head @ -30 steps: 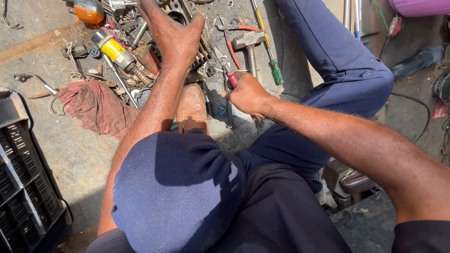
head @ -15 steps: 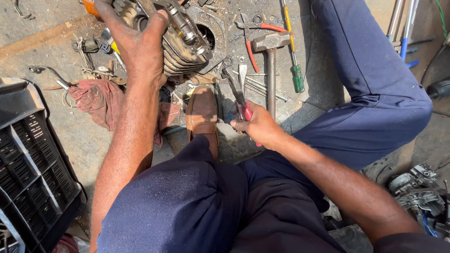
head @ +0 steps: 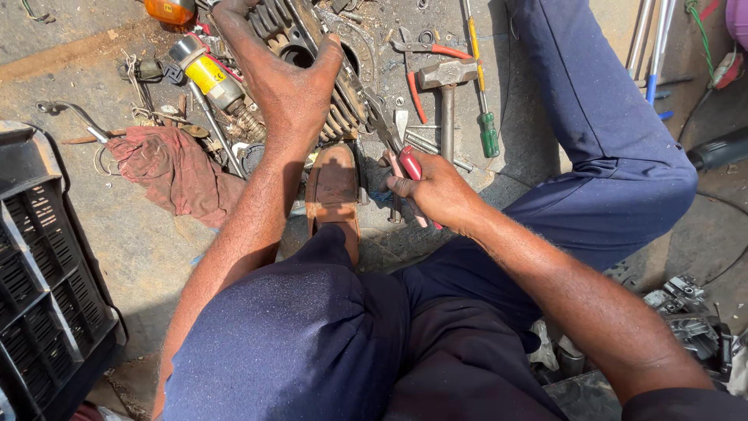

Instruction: The person repairs a disassembled engine component using pliers, a hammer, and a screwdriver to remove and manipulate internal parts including the piston.

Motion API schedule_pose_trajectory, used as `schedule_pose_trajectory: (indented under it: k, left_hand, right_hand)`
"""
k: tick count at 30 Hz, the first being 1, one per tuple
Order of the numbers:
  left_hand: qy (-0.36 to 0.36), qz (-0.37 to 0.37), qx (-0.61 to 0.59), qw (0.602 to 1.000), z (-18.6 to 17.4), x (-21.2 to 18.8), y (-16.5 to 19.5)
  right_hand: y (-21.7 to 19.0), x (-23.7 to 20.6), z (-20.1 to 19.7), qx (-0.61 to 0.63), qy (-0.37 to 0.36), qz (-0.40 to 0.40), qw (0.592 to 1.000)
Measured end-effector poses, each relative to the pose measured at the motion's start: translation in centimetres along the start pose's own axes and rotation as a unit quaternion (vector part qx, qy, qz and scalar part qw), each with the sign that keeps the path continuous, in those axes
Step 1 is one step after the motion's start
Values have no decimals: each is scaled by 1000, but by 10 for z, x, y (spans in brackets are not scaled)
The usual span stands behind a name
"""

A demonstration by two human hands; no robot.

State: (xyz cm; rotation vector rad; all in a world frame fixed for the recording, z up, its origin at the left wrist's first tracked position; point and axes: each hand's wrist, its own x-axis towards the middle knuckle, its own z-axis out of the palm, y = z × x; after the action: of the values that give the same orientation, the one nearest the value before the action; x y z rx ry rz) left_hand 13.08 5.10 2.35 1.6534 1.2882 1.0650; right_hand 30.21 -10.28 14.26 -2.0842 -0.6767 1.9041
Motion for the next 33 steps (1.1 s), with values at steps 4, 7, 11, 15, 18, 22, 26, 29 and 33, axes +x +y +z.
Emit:
schedule_pose_trajectory:
  k: [4, 7, 11, 15, 18, 22, 26, 29, 33]
  left_hand:
    - [28, 92, 1, 995, 9, 3, 13]
    - [14, 71, -23, 997, 11, 3, 22]
    - [40, 65, -19, 997, 17, 2, 34]
    - [42, 83, -4, 996, 22, 1, 47]
    - [48, 84, -18, 995, 27, -1, 58]
    - [63, 70, -29, 995, 29, -3, 66]
    - [61, 80, -31, 994, 26, -5, 64]
    - [60, 75, -36, 995, 26, -7, 62]
    - [63, 95, -35, 993, 29, -7, 59]
  right_hand:
    - [-2, -5, -5, -117, 32, -50, 991]
    - [-2, -4, -10, -184, 54, -69, 979]
    - [-4, -5, -14, -246, 60, -22, 967]
    - [-14, -10, -20, -310, 56, -49, 948]
    - [-25, -13, -24, -331, 42, -22, 943]
    - [-32, -16, -24, -314, 29, 28, 949]
    - [-24, -17, -17, -285, 46, -2, 957]
    - [-14, -15, -10, -274, 73, -43, 958]
    - [-3, -10, -7, -285, 102, -42, 952]
